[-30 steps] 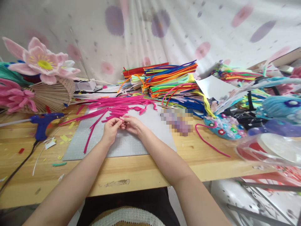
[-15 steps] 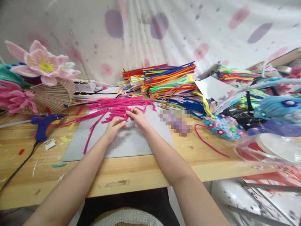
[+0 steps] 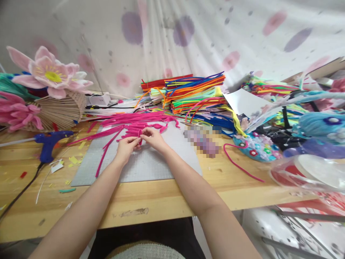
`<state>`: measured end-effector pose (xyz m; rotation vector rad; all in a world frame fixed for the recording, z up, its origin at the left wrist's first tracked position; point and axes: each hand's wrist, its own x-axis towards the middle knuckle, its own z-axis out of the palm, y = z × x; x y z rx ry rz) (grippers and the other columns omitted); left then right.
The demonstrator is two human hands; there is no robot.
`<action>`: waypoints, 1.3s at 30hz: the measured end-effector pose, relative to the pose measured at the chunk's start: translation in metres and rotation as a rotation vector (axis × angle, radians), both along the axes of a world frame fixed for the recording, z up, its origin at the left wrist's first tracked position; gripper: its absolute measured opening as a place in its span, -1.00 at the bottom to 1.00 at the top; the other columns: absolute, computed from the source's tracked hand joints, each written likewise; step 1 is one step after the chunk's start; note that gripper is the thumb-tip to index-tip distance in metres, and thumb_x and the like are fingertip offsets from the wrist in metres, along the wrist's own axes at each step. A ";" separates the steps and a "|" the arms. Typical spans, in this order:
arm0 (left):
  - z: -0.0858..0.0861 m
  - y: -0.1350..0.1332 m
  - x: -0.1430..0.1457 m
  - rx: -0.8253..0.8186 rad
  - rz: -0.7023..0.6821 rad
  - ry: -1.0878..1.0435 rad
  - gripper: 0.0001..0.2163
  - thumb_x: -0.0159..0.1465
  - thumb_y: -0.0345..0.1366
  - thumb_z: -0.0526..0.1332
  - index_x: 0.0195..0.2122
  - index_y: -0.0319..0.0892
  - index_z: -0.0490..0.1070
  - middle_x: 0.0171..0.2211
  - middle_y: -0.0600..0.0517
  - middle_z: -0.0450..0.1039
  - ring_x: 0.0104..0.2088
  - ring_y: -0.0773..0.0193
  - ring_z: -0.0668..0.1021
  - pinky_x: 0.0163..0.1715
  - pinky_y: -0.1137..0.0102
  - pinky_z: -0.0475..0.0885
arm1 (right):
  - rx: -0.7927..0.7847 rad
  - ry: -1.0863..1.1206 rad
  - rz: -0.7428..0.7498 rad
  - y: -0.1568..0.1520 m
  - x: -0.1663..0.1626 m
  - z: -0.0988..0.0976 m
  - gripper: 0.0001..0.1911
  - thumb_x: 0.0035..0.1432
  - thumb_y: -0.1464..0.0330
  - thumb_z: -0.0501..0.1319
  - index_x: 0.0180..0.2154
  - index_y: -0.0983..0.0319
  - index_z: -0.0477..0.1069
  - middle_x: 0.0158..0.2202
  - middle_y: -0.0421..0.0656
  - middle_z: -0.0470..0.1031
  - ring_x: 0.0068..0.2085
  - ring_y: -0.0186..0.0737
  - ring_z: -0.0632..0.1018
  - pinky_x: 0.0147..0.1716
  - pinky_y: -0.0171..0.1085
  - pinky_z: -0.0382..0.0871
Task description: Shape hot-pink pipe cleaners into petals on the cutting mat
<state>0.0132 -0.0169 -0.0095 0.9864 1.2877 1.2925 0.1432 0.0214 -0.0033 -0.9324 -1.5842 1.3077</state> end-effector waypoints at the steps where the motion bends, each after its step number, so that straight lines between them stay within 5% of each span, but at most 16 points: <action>1: 0.000 0.000 0.001 -0.008 0.000 -0.016 -0.62 -0.22 -0.12 0.38 -0.43 -0.27 0.46 -0.61 0.08 0.42 -0.62 0.39 0.43 -0.57 0.44 0.39 | 0.030 -0.011 -0.015 0.000 0.000 0.000 -0.83 -0.14 0.31 0.20 -0.45 0.24 0.28 -0.52 -0.27 0.33 -0.49 -0.41 0.34 -0.51 -0.38 0.21; 6: 0.003 0.002 0.004 -0.002 -0.020 -0.002 -0.64 -0.23 -0.17 0.39 -0.47 -0.24 0.35 -0.63 0.13 0.36 -0.65 0.41 0.40 -0.64 0.48 0.36 | 0.078 -0.010 -0.054 0.003 -0.003 -0.007 -0.86 -0.16 0.39 0.16 -0.45 0.24 0.25 -0.53 -0.30 0.29 -0.51 -0.43 0.31 -0.48 -0.37 0.19; 14: 0.015 0.000 -0.013 -0.059 -0.316 -0.002 -0.72 -0.14 -0.22 0.34 -0.52 -0.22 0.26 -0.56 0.13 0.30 -0.55 0.42 0.40 -0.65 0.50 0.39 | -0.027 0.088 0.098 0.001 -0.005 -0.009 -0.85 -0.13 0.35 0.15 -0.44 0.22 0.19 -0.55 -0.32 0.28 -0.53 -0.41 0.35 -0.49 -0.35 0.25; 29: -0.003 0.006 -0.002 0.115 -0.029 0.145 -0.77 -0.03 -0.26 0.26 -0.41 -0.18 0.23 -0.59 0.17 0.26 -0.63 0.45 0.38 -0.71 0.50 0.41 | 0.148 -0.058 -0.088 0.003 -0.005 -0.013 -0.88 -0.16 0.42 0.12 -0.44 0.23 0.24 -0.54 -0.31 0.27 -0.51 -0.42 0.30 -0.46 -0.36 0.19; 32: -0.001 0.005 -0.001 0.090 -0.054 0.094 -0.72 -0.04 -0.28 0.26 -0.30 -0.18 0.27 -0.55 0.16 0.30 -0.61 0.43 0.40 -0.70 0.47 0.43 | 0.129 -0.040 -0.072 0.004 -0.005 -0.014 -0.89 -0.15 0.42 0.12 -0.45 0.23 0.23 -0.52 -0.31 0.28 -0.49 -0.42 0.31 -0.44 -0.36 0.21; 39: -0.002 0.005 -0.003 0.038 -0.118 0.093 -0.78 -0.09 -0.25 0.30 -0.47 -0.25 0.36 -0.58 0.08 0.37 -0.58 0.39 0.44 -0.68 0.47 0.43 | 0.033 0.027 -0.015 0.010 -0.004 -0.021 -0.81 -0.17 0.34 0.20 -0.44 0.22 0.23 -0.50 -0.28 0.30 -0.46 -0.39 0.35 -0.40 -0.32 0.28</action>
